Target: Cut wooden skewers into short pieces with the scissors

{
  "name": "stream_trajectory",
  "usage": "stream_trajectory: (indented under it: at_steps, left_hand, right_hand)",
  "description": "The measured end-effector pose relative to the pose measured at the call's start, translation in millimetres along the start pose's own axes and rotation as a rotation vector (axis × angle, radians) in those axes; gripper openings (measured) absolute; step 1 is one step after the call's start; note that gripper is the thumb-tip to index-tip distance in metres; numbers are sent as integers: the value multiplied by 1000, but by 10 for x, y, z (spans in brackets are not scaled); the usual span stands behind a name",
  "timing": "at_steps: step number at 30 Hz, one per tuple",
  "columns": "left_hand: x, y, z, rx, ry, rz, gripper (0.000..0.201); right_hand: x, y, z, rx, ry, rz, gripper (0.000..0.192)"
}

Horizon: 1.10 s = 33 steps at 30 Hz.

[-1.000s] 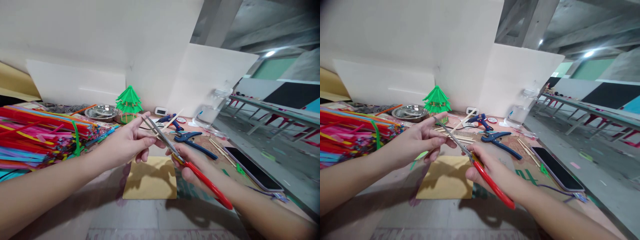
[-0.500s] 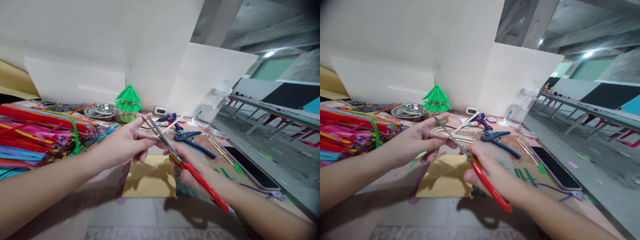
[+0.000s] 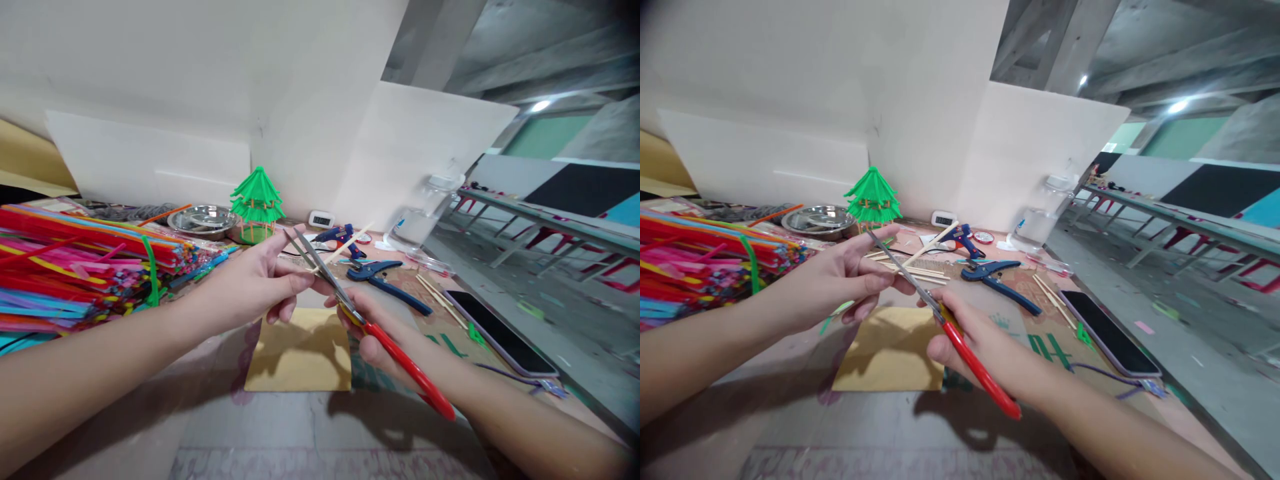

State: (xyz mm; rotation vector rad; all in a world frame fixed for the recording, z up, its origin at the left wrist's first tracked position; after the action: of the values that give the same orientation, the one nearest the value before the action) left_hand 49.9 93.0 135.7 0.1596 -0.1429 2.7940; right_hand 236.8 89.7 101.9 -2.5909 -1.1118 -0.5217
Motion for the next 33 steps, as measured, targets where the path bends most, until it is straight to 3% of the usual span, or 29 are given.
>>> stream_trajectory:
  at_steps: [5,12,19,23,27,29,31,33]
  left_hand:
    - [10,0,-24,-7,-22,-4,90]
    - [37,-27,-80,-5,-11,-18,87]
    - [12,-72,-119,-20,62,-105,73]
    - [8,-81,-128,-14,35,-133,62]
    - [45,-100,-187,27,-77,-90,55]
    - [77,-102,-227,73,-164,-35,41]
    - [86,-89,-212,61,-315,-13,25]
    - [77,-59,-132,-17,-556,4,26]
  right_hand:
    - [-12,-5,25,-4,29,-5,72]
    - [-4,-53,27,25,99,77,70]
    - [20,-86,19,47,173,143,69]
    - [29,-81,34,-9,230,163,73]
    - [60,-96,-26,-14,257,188,72]
    - [89,-114,-53,-19,253,203,72]
    - [117,-131,-57,-41,250,212,73]
    - [121,-140,-51,-49,248,199,75]
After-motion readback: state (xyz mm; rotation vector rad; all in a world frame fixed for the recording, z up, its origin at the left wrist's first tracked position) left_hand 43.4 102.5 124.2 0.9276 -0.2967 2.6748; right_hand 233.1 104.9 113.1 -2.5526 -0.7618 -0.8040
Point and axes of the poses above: each hand's wrist, its own y-axis away from the middle knuckle, its own x-axis out of the back of the hand, z = x × y, the point moved 6 cm from there along -y, towards the middle knuckle, and after that the axes turned 8 degrees about -y, right-handed, at the moved point
